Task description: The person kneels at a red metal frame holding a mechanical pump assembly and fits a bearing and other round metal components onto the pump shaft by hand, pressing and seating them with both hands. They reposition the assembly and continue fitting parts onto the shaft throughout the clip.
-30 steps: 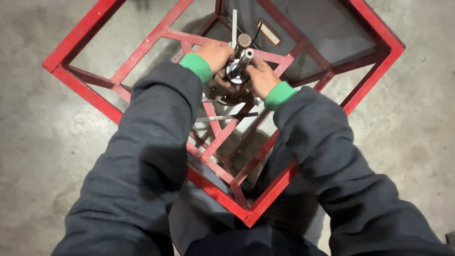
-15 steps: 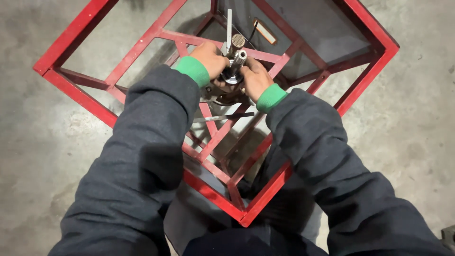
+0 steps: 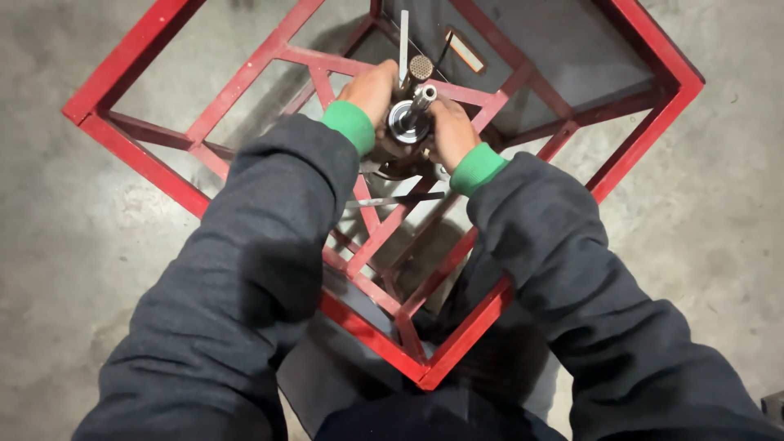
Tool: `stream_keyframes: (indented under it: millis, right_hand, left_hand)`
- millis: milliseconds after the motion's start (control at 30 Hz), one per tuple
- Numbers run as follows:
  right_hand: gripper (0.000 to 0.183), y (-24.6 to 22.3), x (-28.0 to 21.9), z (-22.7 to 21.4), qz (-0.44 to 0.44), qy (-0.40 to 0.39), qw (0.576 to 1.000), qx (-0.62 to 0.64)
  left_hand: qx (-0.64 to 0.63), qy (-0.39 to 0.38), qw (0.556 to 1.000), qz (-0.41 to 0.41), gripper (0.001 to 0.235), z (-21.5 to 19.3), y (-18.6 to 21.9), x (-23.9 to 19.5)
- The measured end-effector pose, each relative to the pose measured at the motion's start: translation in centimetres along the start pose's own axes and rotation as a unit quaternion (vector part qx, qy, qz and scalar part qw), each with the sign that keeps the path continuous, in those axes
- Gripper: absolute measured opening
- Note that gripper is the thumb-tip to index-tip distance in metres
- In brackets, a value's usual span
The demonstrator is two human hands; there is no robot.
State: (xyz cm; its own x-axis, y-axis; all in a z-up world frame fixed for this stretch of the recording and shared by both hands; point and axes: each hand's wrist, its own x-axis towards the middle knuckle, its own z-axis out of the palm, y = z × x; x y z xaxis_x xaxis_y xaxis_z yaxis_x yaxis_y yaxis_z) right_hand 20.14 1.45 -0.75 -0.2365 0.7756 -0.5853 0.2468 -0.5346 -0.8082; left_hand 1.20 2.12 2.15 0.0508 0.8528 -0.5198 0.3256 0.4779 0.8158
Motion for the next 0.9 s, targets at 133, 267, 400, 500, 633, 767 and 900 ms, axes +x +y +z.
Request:
stream_keyframes:
  millis: [133,267,400,500,633,767,900]
  right_hand:
    - [0.042,-0.9,-0.8,0.6,0.002,0.03,0.999,-0.016]
    - [0.042,-1.9,-1.3,0.9,0.001,0.016,1.0,-0.021]
    - [0.041,-0.7,-1.0,0.8,0.012,0.055,0.998,-0.036]
    - [0.041,-1.4,-0.7,0.6,0.004,0.045,0.999,-0.024]
    - [0.042,-1.1,-0.4,0.2,0.021,0.015,1.0,0.001]
    - [0.045,-1.6,-0.9,0.4,0.027,-0.001,0.999,0.018]
    - [0.04,-1.6,-0.8,0.3,0.018,-0.004,1.0,0.003]
  left_hand:
    - [-0.207,0.009,0.97,-0.127,0.038,-0.2,0.5,-0.8]
    - [0.02,0.021,0.997,0.074,0.033,1.5,-3.9,1.9]
    - [0.047,0.058,0.99,0.117,0.038,0.7,-1.6,0.2]
    - [-0.058,0.014,0.998,-0.034,0.047,-0.1,0.4,-0.5]
    - [-0.095,0.04,0.994,-0.036,0.05,0.6,-1.2,0.6]
    - [-0.078,0.025,0.997,0.008,0.046,0.8,-1.3,0.5]
    - [-0.158,0.009,0.981,-0.11,0.045,0.8,-0.3,0.4]
